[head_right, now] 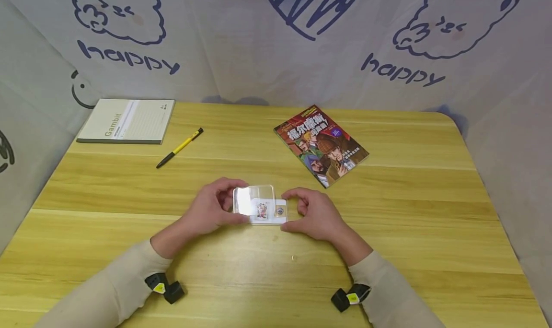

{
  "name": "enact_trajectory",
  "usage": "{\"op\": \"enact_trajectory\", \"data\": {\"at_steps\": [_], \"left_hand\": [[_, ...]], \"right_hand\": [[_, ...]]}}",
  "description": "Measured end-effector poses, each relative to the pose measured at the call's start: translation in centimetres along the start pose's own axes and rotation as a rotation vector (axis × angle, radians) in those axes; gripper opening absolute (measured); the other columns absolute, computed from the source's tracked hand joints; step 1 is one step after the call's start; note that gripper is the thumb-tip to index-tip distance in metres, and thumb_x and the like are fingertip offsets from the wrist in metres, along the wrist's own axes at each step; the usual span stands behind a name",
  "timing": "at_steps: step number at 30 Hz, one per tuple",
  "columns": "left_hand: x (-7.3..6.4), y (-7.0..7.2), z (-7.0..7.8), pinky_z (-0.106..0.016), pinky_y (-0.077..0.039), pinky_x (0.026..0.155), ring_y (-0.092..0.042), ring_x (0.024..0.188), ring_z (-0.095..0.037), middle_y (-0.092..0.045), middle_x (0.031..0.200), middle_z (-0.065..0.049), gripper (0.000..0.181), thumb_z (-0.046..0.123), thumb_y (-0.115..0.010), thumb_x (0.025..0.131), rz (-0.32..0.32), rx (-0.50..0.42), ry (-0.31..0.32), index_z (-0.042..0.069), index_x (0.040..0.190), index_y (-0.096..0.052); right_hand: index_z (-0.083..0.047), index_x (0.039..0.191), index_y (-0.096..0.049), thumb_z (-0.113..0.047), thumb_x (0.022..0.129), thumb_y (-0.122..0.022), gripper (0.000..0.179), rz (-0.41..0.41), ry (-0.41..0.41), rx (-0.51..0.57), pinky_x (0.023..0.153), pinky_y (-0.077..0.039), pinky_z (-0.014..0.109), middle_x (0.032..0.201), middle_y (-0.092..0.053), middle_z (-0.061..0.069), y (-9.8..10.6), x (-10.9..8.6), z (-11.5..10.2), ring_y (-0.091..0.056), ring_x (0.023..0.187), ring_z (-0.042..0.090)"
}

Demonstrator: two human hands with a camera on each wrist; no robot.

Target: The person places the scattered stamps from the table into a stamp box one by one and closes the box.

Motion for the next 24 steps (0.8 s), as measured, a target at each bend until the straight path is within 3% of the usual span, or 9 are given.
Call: {"op": "enact_trajectory", "data": {"at_steps": [9, 15, 24], "left_hand": [[0.6, -1.3, 0.1, -0.024, -0.036, 0.059, -0.043, 0.067, -0.015, -0.046, 0.082, -0.006, 0.064, 0.002, -0.094, 0.064, -0.046, 0.064, 0.011, 0.003, 0.122, -0.067], [1.0, -2.0, 0.3, -0.024, -0.036, 0.06, -0.043, 0.068, -0.014, -0.045, 0.082, -0.006, 0.065, 0.006, -0.095, 0.064, -0.076, 0.099, -0.014, 0.004, 0.122, -0.066], [1.1, -2.2, 0.5, -0.025, -0.038, 0.06, -0.044, 0.069, -0.016, -0.048, 0.083, -0.005, 0.065, 0.01, -0.096, 0.063, -0.088, 0.168, -0.022, 0.007, 0.121, -0.068]], "right_hand": [[-0.01, 0.119, -0.068, -0.02, 0.067, -0.095, 0.059, -0.01, 0.006, 0.003, 0.069, -0.04, 0.034, 0.062, -0.039, -0.004, 0.0, 0.0, 0.1, -0.036, 0.056, 0.012], [-0.009, 0.119, -0.068, -0.02, 0.066, -0.095, 0.06, -0.002, 0.005, 0.003, 0.068, -0.04, 0.033, 0.062, -0.039, -0.004, 0.1, 0.0, 0.3, -0.036, 0.056, 0.012], [-0.014, 0.123, -0.066, -0.02, 0.065, -0.096, 0.065, 0.029, 0.038, 0.04, 0.065, -0.039, 0.031, 0.064, -0.04, -0.002, 0.2, -0.3, 0.2, -0.036, 0.057, 0.013]]}}
Point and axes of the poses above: each hand's wrist, its own x-axis towards the middle knuckle, its own y-axis out of the back of the hand, z = x × y, the point moved 1 cm from there along x, towards the middle knuckle
